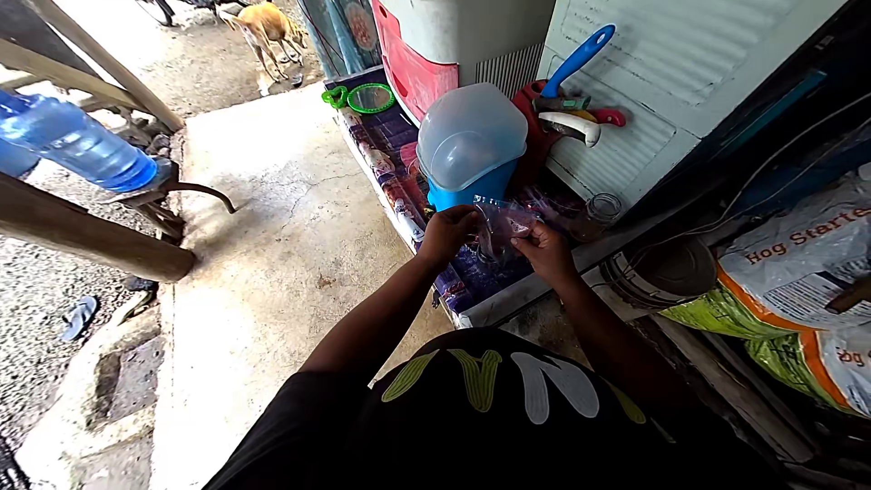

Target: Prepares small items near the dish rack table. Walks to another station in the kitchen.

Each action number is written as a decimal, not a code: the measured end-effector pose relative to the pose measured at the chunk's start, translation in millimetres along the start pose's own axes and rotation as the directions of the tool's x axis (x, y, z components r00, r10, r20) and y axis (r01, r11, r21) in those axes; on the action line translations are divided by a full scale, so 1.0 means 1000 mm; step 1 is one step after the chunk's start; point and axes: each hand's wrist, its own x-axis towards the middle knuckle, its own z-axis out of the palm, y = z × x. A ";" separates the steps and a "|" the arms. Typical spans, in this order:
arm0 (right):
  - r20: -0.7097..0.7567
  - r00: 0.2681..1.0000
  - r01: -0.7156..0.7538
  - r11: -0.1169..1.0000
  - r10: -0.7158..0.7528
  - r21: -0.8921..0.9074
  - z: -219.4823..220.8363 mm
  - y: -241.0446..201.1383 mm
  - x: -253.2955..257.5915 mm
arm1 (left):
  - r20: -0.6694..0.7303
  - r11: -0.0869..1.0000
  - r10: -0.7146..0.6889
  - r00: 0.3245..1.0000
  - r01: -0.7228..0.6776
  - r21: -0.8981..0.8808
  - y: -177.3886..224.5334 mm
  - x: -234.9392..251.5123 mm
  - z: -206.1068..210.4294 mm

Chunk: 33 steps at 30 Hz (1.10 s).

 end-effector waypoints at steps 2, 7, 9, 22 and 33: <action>0.000 1.000 -0.010 1.000 0.010 -0.007 -0.001 -0.001 0.000 | 0.005 1.000 0.003 1.000 -0.003 0.006 0.000 0.001 0.000; -0.014 1.000 -0.013 1.000 0.013 -0.006 -0.002 -0.003 -0.001 | 0.015 0.999 0.023 1.000 -0.024 0.048 0.001 0.004 -0.002; -0.022 1.000 -0.002 1.000 0.002 0.011 -0.003 -0.004 -0.001 | 0.012 0.998 0.033 0.999 -0.034 0.053 0.004 0.003 -0.002; -0.076 0.990 -0.096 0.969 0.117 0.229 -0.006 -0.007 0.001 | 0.074 0.989 0.024 0.997 -0.034 0.146 -0.012 0.002 -0.017; -0.046 0.776 -0.271 0.398 0.629 0.877 -0.037 0.012 -0.034 | 0.180 0.633 0.082 0.980 -0.191 0.750 -0.098 0.006 0.009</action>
